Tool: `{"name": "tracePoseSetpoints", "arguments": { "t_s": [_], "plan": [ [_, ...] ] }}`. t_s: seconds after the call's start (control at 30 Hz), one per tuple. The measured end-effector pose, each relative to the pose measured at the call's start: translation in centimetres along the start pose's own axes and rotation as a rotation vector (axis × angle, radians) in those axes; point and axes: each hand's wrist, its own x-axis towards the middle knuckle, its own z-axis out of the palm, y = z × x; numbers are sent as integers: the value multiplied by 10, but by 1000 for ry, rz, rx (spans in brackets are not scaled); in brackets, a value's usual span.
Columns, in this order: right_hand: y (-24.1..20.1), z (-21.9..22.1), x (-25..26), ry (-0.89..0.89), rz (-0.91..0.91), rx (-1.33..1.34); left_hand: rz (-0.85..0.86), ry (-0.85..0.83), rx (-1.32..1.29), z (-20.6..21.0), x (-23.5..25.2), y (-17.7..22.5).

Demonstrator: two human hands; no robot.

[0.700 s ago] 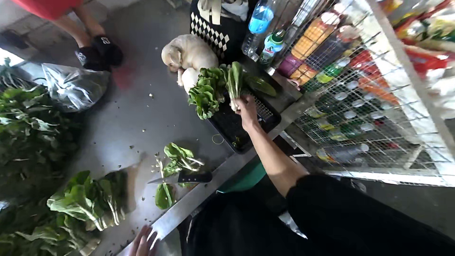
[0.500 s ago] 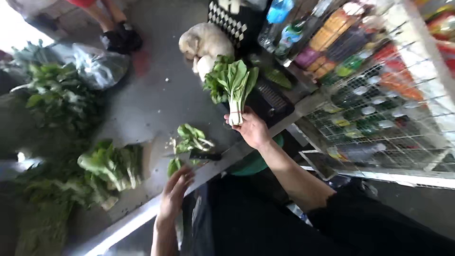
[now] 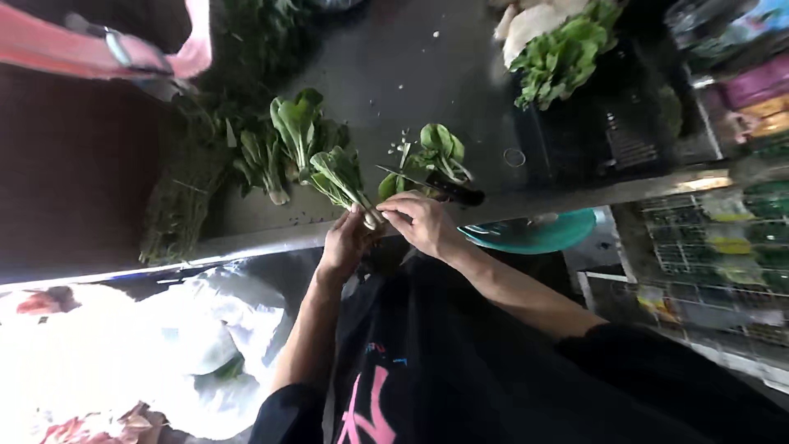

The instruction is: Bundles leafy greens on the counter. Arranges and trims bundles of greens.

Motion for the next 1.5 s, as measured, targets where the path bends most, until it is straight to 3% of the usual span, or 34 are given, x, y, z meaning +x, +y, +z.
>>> {"name": "tracePoseSetpoints", "arguments": {
  "t_s": [0.17, 0.47, 0.7, 0.8, 0.97, 1.03, 1.2, 1.33, 1.43, 1.5],
  "plan": [
    [-19, 42, 1, -61, -144, -51, 8, -83, 123, -44, -29, -5],
    [-40, 80, -2, -158, -231, -162, 30, -38, 23, -67, -54, -5],
    [-50, 84, 10, -282, -93, -51, 72, 29, -81, -77, -52, -9],
    [-48, 83, 13, -353, 75, 95, 51, 39, -108, -83, -49, -11],
    [-42, 88, 8, -293, 463, 737, 80, -9, -126, -79, -44, -4],
    [-35, 85, 8, -358, 521, 884, 64, -1, -100, -72, -39, -1],
    [-10, 67, 17, -496, 268, 395, -61, 131, -25, -44, -12, -15],
    [-4, 46, 18, -398, 178, 302, -81, 166, 20, -13, 6, -9],
    [5, 34, 15, -251, -232, 7, -103, 220, 41, 11, 17, -7],
    [14, 32, 13, -193, -377, -151, -128, 290, 28, 21, 21, -7]
  ]
}}
